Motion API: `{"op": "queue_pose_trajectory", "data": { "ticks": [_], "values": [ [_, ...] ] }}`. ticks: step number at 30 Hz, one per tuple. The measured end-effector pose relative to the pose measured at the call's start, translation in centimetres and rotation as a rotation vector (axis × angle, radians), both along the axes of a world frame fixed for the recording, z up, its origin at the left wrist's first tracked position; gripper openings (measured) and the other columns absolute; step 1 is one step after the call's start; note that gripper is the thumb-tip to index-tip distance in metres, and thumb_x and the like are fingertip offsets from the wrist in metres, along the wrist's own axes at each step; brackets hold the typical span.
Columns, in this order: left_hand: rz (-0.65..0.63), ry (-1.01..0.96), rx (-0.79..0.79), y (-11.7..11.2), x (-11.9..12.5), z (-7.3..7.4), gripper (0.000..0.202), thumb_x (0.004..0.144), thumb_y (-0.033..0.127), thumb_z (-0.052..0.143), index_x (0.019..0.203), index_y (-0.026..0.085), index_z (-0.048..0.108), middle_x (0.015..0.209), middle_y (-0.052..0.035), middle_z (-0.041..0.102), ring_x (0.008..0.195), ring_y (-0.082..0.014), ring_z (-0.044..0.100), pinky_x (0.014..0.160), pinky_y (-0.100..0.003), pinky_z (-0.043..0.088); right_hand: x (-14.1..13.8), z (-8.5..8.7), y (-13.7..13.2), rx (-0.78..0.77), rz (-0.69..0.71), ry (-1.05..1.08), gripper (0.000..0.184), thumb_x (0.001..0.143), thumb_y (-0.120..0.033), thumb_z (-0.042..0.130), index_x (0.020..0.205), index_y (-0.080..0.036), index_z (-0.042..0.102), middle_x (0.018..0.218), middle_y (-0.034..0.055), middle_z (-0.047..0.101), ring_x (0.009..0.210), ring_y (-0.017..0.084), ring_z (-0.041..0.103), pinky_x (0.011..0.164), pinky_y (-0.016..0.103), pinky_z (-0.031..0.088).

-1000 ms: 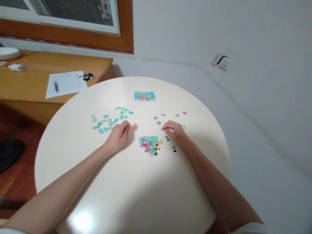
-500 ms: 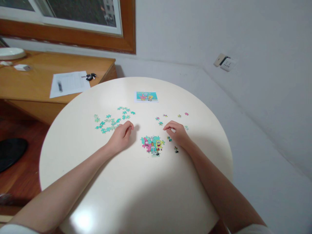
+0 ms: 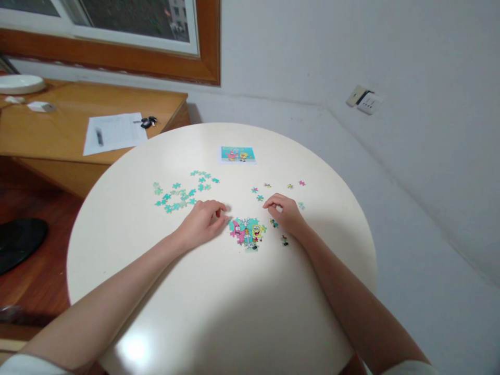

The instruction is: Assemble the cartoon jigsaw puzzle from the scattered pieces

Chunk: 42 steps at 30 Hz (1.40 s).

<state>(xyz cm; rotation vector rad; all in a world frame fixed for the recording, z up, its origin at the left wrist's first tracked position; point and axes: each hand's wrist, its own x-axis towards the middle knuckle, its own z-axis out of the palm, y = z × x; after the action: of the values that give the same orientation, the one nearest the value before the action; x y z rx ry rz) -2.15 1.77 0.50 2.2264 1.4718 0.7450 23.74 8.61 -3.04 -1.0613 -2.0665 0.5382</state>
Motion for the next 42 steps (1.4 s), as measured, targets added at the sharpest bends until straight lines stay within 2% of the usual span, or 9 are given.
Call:
{"op": "queue_pose_trajectory", "data": {
  "ticks": [5,12,18,26,33,42],
  "values": [
    [0.035,0.019,-0.037,-0.2,0.8,0.1,0.017,0.084,0.03,0.051,0.08,0.019,0.063,0.078,-0.0069,0.065,0.069,-0.0176,0.056,0.072,-0.035,0.041,-0.2,0.1,-0.1,-0.006,0.011,-0.009,0.02,0.07,-0.007,0.048,0.066,-0.019,0.063,0.071,0.0024,0.062,0.06,0.012,0.052,0.063,0.028,0.043],
    [0.06,0.056,-0.08,-0.2,1.3,-0.4,0.017,0.081,0.033,0.06,0.086,0.017,0.064,0.086,-0.0073,0.063,0.073,-0.0184,0.056,0.071,-0.034,0.04,-0.3,0.2,-0.1,0.01,0.005,-0.017,0.019,0.071,-0.007,0.049,0.066,-0.019,0.063,0.07,0.0019,0.061,0.062,0.012,0.052,0.064,0.027,0.043],
    [0.058,0.047,-0.101,-0.1,1.4,-0.5,0.009,0.078,0.025,0.06,0.081,0.018,0.064,0.083,-0.0066,0.062,0.074,-0.0186,0.055,0.074,-0.036,0.04,-0.3,0.2,-0.1,0.008,0.006,-0.001,0.018,0.071,-0.008,0.05,0.067,-0.019,0.064,0.07,0.0017,0.061,0.062,0.012,0.052,0.063,0.026,0.043],
    [0.093,0.106,-0.114,-0.3,1.7,-0.2,0.01,0.077,0.028,0.065,0.08,0.019,0.063,0.081,-0.0046,0.061,0.074,-0.0197,0.055,0.08,-0.04,0.038,-0.4,0.3,-0.2,0.0,0.012,0.003,0.018,0.071,-0.009,0.049,0.066,-0.019,0.063,0.07,0.0018,0.061,0.061,0.012,0.051,0.063,0.026,0.043],
    [0.109,0.081,-0.11,-0.3,1.7,-0.4,0.008,0.074,0.023,0.066,0.072,0.019,0.059,0.075,-0.0026,0.058,0.071,-0.0193,0.054,0.075,-0.037,0.037,-0.4,0.2,-0.2,-0.002,0.004,0.002,0.018,0.071,-0.009,0.049,0.065,-0.019,0.063,0.07,0.0023,0.061,0.061,0.012,0.052,0.063,0.027,0.043],
    [0.13,0.099,-0.139,-0.3,1.8,-0.6,0.007,0.075,0.022,0.065,0.076,0.018,0.06,0.076,-0.0021,0.059,0.073,-0.0177,0.053,0.076,-0.035,0.034,-0.3,0.0,0.0,0.013,0.007,-0.003,0.018,0.071,-0.007,0.05,0.065,-0.018,0.063,0.068,0.0012,0.06,0.06,0.011,0.051,0.062,0.026,0.042]
  ]
}}
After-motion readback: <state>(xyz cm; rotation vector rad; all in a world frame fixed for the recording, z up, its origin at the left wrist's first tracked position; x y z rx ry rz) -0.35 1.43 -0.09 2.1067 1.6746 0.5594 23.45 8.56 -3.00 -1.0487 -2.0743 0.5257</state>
